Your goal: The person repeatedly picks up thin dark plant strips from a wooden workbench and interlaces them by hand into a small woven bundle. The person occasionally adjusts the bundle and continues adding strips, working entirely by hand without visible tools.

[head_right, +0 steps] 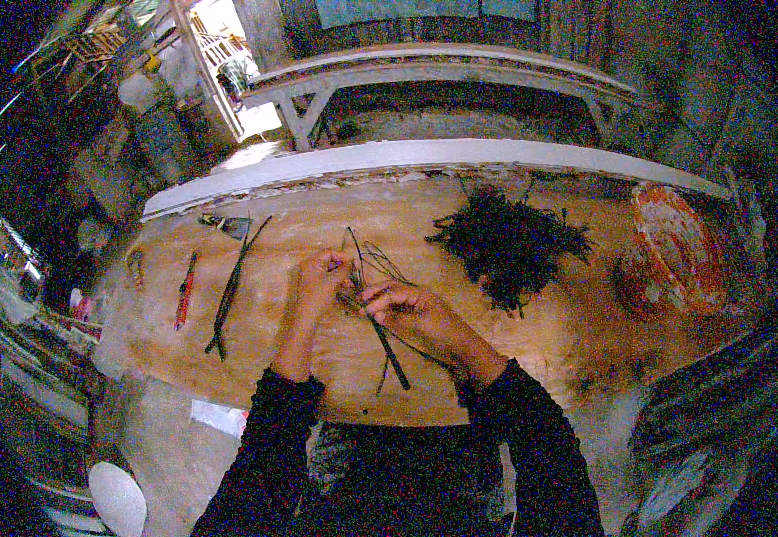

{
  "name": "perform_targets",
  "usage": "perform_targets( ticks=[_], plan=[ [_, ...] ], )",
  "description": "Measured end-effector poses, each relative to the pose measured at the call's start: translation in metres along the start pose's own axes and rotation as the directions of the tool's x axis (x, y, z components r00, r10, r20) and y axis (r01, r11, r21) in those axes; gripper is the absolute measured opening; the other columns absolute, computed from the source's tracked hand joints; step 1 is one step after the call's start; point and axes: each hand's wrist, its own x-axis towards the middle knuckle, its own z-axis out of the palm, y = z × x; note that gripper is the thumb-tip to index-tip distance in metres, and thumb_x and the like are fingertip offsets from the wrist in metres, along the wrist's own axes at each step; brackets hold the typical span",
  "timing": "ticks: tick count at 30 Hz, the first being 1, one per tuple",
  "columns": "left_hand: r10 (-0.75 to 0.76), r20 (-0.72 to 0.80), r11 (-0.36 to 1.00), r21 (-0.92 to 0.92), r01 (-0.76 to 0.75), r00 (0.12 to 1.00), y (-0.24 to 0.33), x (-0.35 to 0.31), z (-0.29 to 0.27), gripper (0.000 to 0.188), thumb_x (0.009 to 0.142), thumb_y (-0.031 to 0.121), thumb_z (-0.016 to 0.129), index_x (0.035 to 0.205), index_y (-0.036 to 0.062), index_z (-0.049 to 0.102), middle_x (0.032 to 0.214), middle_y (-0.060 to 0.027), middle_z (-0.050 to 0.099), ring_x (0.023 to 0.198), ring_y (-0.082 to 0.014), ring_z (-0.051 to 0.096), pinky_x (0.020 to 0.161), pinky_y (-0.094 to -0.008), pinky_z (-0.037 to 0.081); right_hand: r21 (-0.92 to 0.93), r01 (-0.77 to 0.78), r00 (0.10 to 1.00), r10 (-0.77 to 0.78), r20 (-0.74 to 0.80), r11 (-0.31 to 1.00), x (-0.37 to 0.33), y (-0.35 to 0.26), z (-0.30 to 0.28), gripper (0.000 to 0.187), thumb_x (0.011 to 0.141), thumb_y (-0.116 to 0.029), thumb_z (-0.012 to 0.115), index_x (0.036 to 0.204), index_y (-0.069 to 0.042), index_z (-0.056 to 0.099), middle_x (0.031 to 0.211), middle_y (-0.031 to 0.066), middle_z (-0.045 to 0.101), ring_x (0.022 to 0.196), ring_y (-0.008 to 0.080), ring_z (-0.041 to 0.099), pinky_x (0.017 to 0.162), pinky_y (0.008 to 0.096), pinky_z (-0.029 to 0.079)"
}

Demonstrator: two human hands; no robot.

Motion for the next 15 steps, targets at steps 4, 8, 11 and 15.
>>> perform_targets(
  ticks=[4,8,11,15],
  plan=[
    [0.025,0.057,0.998,-0.057,-0.022,0.998,-0.028,0.007,0.004,0.007,0.071,0.004,0.058,0.078,0.0026,0.058,0.070,-0.0019,0.057,0.057,-0.0074,0.053,0.048,-0.0214,0.044,0.091,-0.122,0.991,0.126,-0.047,0.988,-0.001,-0.008,-0.005,0.005,0.069,-0.004,0.060,0.073,-0.004,0.057,0.080,0.0035,0.055,0.078,0.0128,0.051,0.071,0.0245,0.040],
    [0.169,0.181,0.963,0.180,-0.201,0.969,-0.020,0.005,0.011,0.007,0.072,0.004,0.058,0.078,0.0021,0.057,0.073,-0.0030,0.058,0.062,-0.0085,0.054,0.053,-0.0226,0.045,-0.013,-0.013,0.985,0.011,-0.170,1.000,0.003,-0.002,-0.025,0.008,0.067,-0.003,0.062,0.069,-0.004,0.055,0.077,0.0027,0.055,0.074,0.0118,0.051,0.067,0.0241,0.040],
    [0.014,0.320,0.999,0.044,-0.030,0.947,0.005,-0.010,0.016,0.009,0.075,0.007,0.054,0.083,0.0019,0.054,0.072,-0.0034,0.057,0.059,-0.0117,0.054,0.053,-0.0224,0.045,-0.012,-0.023,0.961,0.019,-0.275,1.000,0.005,-0.012,-0.028,0.009,0.067,-0.004,0.062,0.068,-0.005,0.054,0.073,0.0011,0.054,0.069,0.0109,0.050,0.064,0.0235,0.040],
    [0.078,0.564,0.997,-0.033,-0.072,0.822,-0.011,-0.011,0.019,0.010,0.076,0.009,0.055,0.082,0.0020,0.052,0.072,-0.0019,0.054,0.062,-0.0103,0.052,0.053,-0.0224,0.045,-0.546,-0.040,0.869,-0.241,-0.433,0.837,0.010,-0.006,-0.032,0.012,0.067,-0.001,0.059,0.065,-0.007,0.048,0.066,-0.0005,0.052,0.063,0.0111,0.049,0.058,0.0232,0.039]
  ],
)
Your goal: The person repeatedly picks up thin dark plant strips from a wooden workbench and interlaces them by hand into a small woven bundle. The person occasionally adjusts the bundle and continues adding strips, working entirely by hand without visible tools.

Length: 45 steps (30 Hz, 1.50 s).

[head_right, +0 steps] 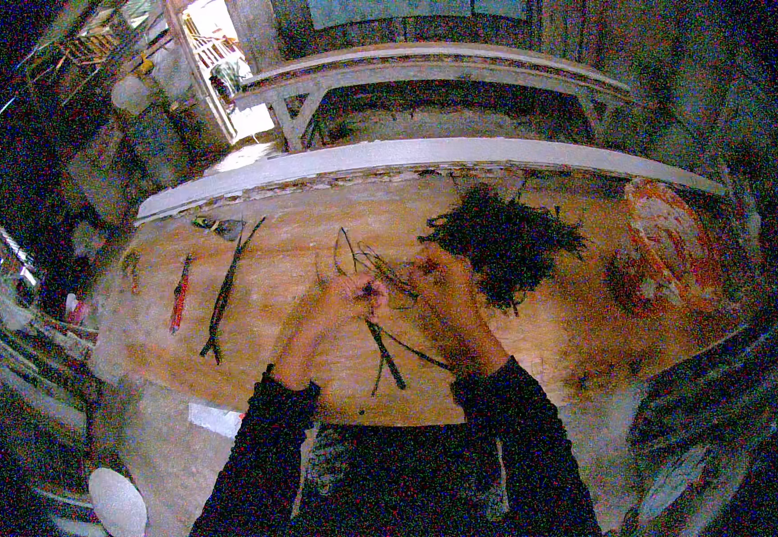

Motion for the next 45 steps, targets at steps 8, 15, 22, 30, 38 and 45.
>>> perform_targets(
  ticks=[8,15,22,30,38,45],
  plan=[
    [-0.045,0.215,0.947,-0.302,0.110,0.975,0.026,-0.013,0.045,0.014,0.077,0.017,0.055,0.078,0.0040,0.050,0.072,0.0000,0.049,0.070,-0.0094,0.050,0.056,-0.0233,0.047,-0.142,-0.141,0.974,0.111,-0.200,0.980,0.009,0.048,0.003,0.015,0.067,0.008,0.051,0.067,-0.004,0.043,0.063,0.0014,0.048,0.063,0.0109,0.048,0.054,0.0231,0.037],
    [0.003,0.063,0.974,-0.226,0.011,0.998,0.025,-0.010,0.030,0.017,0.075,0.019,0.059,0.075,0.0028,0.054,0.072,-0.0007,0.050,0.065,-0.0085,0.050,0.052,-0.0210,0.045,-0.116,0.010,0.959,-0.042,-0.279,0.993,0.009,0.042,0.006,0.015,0.067,0.005,0.055,0.078,-0.006,0.056,0.072,0.0025,0.045,0.066,0.0139,0.048,0.063,0.0240,0.040],
    [-0.058,-0.538,0.993,-0.117,-0.006,0.841,0.003,-0.002,-0.017,0.012,0.073,0.014,0.060,0.074,0.0019,0.059,0.062,0.0000,0.051,0.049,-0.0069,0.048,0.044,-0.0187,0.040,0.139,-0.043,0.992,0.059,-0.114,0.989,0.001,0.004,0.009,0.005,0.067,-0.004,0.060,0.072,-0.005,0.060,0.085,0.0043,0.044,0.083,0.0150,0.043,0.073,0.0269,0.036],
    [-0.106,-0.692,0.975,-0.212,-0.061,0.714,0.002,0.002,-0.019,0.018,0.067,0.014,0.066,0.079,0.0023,0.059,0.059,0.0003,0.053,0.045,-0.0065,0.046,0.038,-0.0182,0.037,0.198,0.146,0.869,-0.221,0.443,0.969,-0.028,-0.004,0.035,0.009,0.069,-0.009,0.061,0.078,-0.005,0.061,0.095,0.0062,0.046,0.095,0.0167,0.041,0.079,0.0269,0.034],
    [0.193,-0.682,0.977,0.203,-0.070,0.706,-0.005,0.007,-0.006,0.008,0.065,0.011,0.065,0.066,0.0038,0.061,0.065,-0.0037,0.058,0.053,-0.0088,0.051,0.048,-0.0239,0.041,0.169,0.121,0.874,-0.185,0.449,0.978,-0.029,-0.008,0.028,0.013,0.067,-0.008,0.063,0.080,-0.007,0.062,0.076,0.0047,0.055,0.076,0.0159,0.051,0.071,0.0271,0.040],
    [0.337,-0.479,0.930,0.301,-0.208,0.810,-0.022,0.012,-0.003,0.011,0.070,0.016,0.062,0.072,0.0053,0.062,0.069,-0.0033,0.058,0.063,-0.0121,0.053,0.058,-0.0268,0.043,0.011,0.057,0.998,-0.057,0.039,0.998,-0.021,-0.011,0.032,0.007,0.066,-0.002,0.060,0.065,-0.003,0.053,0.068,0.0040,0.051,0.065,0.0122,0.047,0.059,0.0240,0.037]
  ],
)
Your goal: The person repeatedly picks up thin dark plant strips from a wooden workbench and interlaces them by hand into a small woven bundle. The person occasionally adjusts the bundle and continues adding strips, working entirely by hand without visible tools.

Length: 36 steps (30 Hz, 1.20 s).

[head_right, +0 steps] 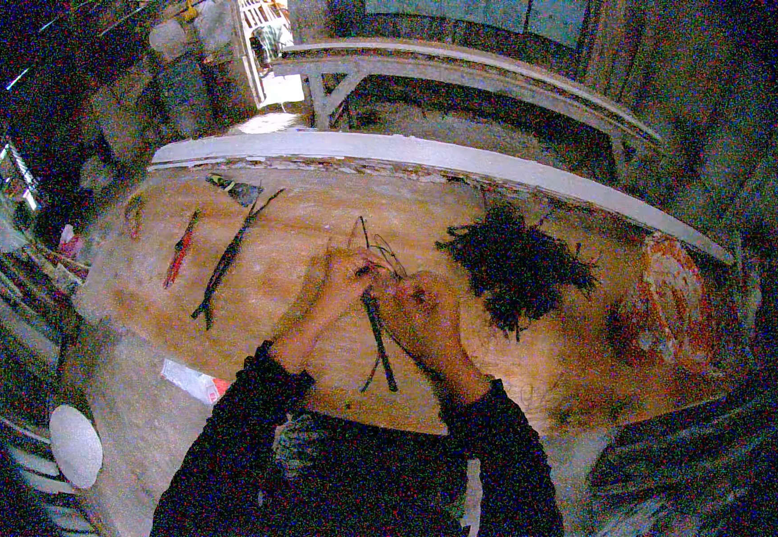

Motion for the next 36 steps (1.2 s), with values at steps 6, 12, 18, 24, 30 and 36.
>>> perform_targets(
  ticks=[6,12,18,24,30,36],
  plan=[
    [-0.132,0.522,0.931,-0.225,0.286,0.843,0.027,-0.010,0.007,0.018,0.078,0.022,0.052,0.075,0.0057,0.059,0.082,-0.0016,0.048,0.077,-0.0112,0.048,0.059,-0.0256,0.043,-0.139,-0.004,0.955,-0.038,-0.293,0.990,0.017,0.033,-0.016,0.010,0.069,0.001,0.055,0.067,-0.004,0.047,0.063,0.0004,0.043,0.060,0.0098,0.040,0.054,0.0219,0.033],
    [-0.112,0.589,0.851,-0.358,0.383,0.801,0.062,-0.033,0.024,0.021,0.080,0.023,0.050,0.073,0.0029,0.049,0.081,-0.0014,0.041,0.076,-0.0093,0.044,0.057,-0.0202,0.039,0.121,-0.076,0.960,0.106,-0.261,0.990,0.030,0.054,-0.027,0.013,0.068,0.004,0.051,0.077,-0.005,0.052,0.068,0.0010,0.048,0.067,0.0089,0.043,0.058,0.0194,0.034],
    [-0.118,0.706,0.852,-0.289,0.436,0.699,0.064,-0.024,0.010,0.018,0.079,0.022,0.053,0.077,0.0049,0.050,0.064,0.0020,0.044,0.056,-0.0080,0.048,0.051,-0.0195,0.039,-0.018,0.005,0.942,-0.010,-0.335,1.000,0.020,0.036,-0.017,0.010,0.069,0.002,0.052,0.077,-0.005,0.055,0.076,0.0058,0.049,0.074,0.0166,0.047,0.067,0.0278,0.038],
    [-0.368,0.114,0.880,-0.277,0.385,0.923,0.047,0.004,-0.033,0.022,0.074,0.026,0.059,0.084,0.0064,0.059,0.064,-0.0002,0.054,0.053,-0.0059,0.048,0.044,-0.0193,0.039,0.123,-0.069,0.961,0.099,-0.259,0.990,0.019,0.005,-0.002,0.005,0.069,-0.003,0.057,0.067,-0.004,0.053,0.072,0.0036,0.043,0.069,0.0132,0.043,0.062,0.0240,0.035],
    [-0.551,-0.066,0.798,-0.334,0.502,0.832,-0.008,0.011,-0.040,0.023,0.073,0.026,0.060,0.081,0.0041,0.058,0.058,0.0012,0.049,0.044,-0.0054,0.044,0.039,-0.0192,0.035,-0.124,0.067,0.995,-0.058,0.076,0.990,0.006,0.019,0.007,0.012,0.073,-0.008,0.053,0.063,-0.002,0.053,0.060,0.0074,0.046,0.056,0.0193,0.045,0.052,0.0289,0.036],
    [-0.616,-0.054,0.690,-0.519,0.506,0.786,0.014,0.010,-0.036,0.017,0.077,0.021,0.055,0.076,0.0037,0.055,0.054,0.0036,0.043,0.040,-0.0042,0.037,0.036,-0.0179,0.030,-0.230,0.193,0.961,-0.136,0.242,0.954,-0.001,0.012,0.020,0.013,0.072,-0.009,0.055,0.063,0.000,0.053,0.057,0.0077,0.042,0.054,0.0191,0.042,0.050,0.0296,0.033]
  ],
)
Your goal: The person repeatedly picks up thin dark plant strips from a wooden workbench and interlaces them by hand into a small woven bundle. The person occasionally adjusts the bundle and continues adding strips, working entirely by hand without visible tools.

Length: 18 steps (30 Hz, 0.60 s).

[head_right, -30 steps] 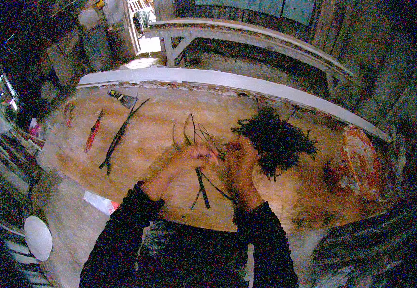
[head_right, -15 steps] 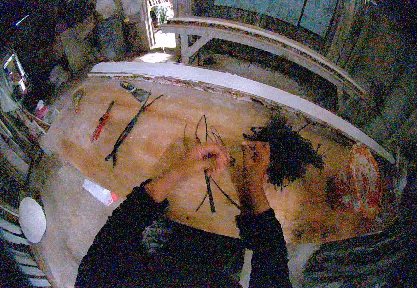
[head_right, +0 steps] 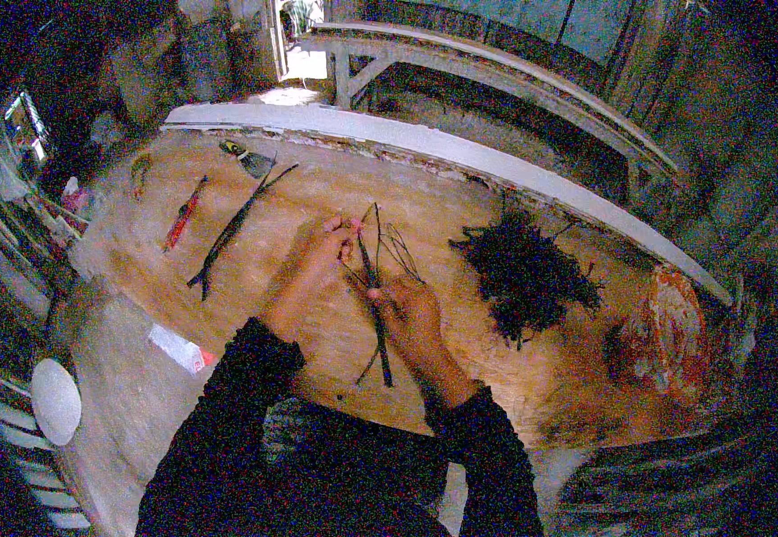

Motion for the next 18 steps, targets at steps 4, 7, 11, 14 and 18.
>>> perform_targets(
  ticks=[4,7,11,14,18],
  plan=[
    [-0.028,0.020,0.979,-0.199,0.031,0.999,-0.015,0.010,-0.002,0.012,0.079,0.016,0.052,0.075,0.0042,0.055,0.054,0.0039,0.043,0.039,-0.0038,0.034,0.036,-0.0181,0.028,-0.016,0.020,1.000,-0.019,0.012,1.000,-0.003,-0.008,-0.002,0.018,0.073,-0.018,0.055,0.066,-0.002,0.055,0.058,0.0129,0.046,0.054,0.0297,0.046,0.050,0.0366,0.035],
    [0.009,0.030,0.988,-0.157,-0.005,1.000,-0.022,0.016,-0.005,0.014,0.078,0.018,0.052,0.075,0.0045,0.055,0.054,0.0042,0.043,0.040,-0.0034,0.035,0.036,-0.0181,0.028,0.021,-0.001,1.000,0.001,-0.006,1.000,-0.003,-0.007,-0.001,0.016,0.072,-0.016,0.055,0.066,-0.001,0.055,0.058,0.0131,0.046,0.054,0.0302,0.046,0.050,0.0374,0.035],
    [0.042,0.113,0.997,0.059,-0.049,0.993,-0.020,0.024,-0.011,0.015,0.078,0.020,0.054,0.079,0.0053,0.056,0.058,0.0033,0.047,0.041,-0.0033,0.037,0.036,-0.0175,0.029,0.062,0.027,0.997,-0.023,-0.075,0.998,-0.002,-0.003,-0.003,0.018,0.074,-0.011,0.052,0.058,0.000,0.051,0.054,0.0094,0.042,0.052,0.0206,0.042,0.048,0.0312,0.032],
    [0.051,0.166,0.980,0.182,-0.081,0.985,-0.011,0.024,-0.014,0.016,0.077,0.021,0.054,0.086,0.0074,0.058,0.063,0.0020,0.052,0.047,-0.0038,0.041,0.040,-0.0178,0.032,-0.061,-0.099,0.981,0.088,-0.173,0.993,0.002,-0.007,-0.013,0.016,0.073,-0.012,0.053,0.062,-0.001,0.055,0.058,0.0109,0.047,0.054,0.0214,0.045,0.050,0.0316,0.035],
    [0.348,0.242,0.843,0.341,-0.415,0.906,-0.033,0.039,-0.018,0.015,0.075,0.014,0.055,0.089,0.0106,0.061,0.070,-0.0018,0.055,0.056,-0.0114,0.048,0.049,-0.0247,0.039,-0.332,-0.110,0.961,0.015,-0.277,0.937,0.008,0.039,-0.021,0.011,0.073,-0.014,0.054,0.070,-0.004,0.059,0.062,0.0107,0.051,0.059,0.0229,0.049,0.054,0.0314,0.038]
  ],
)
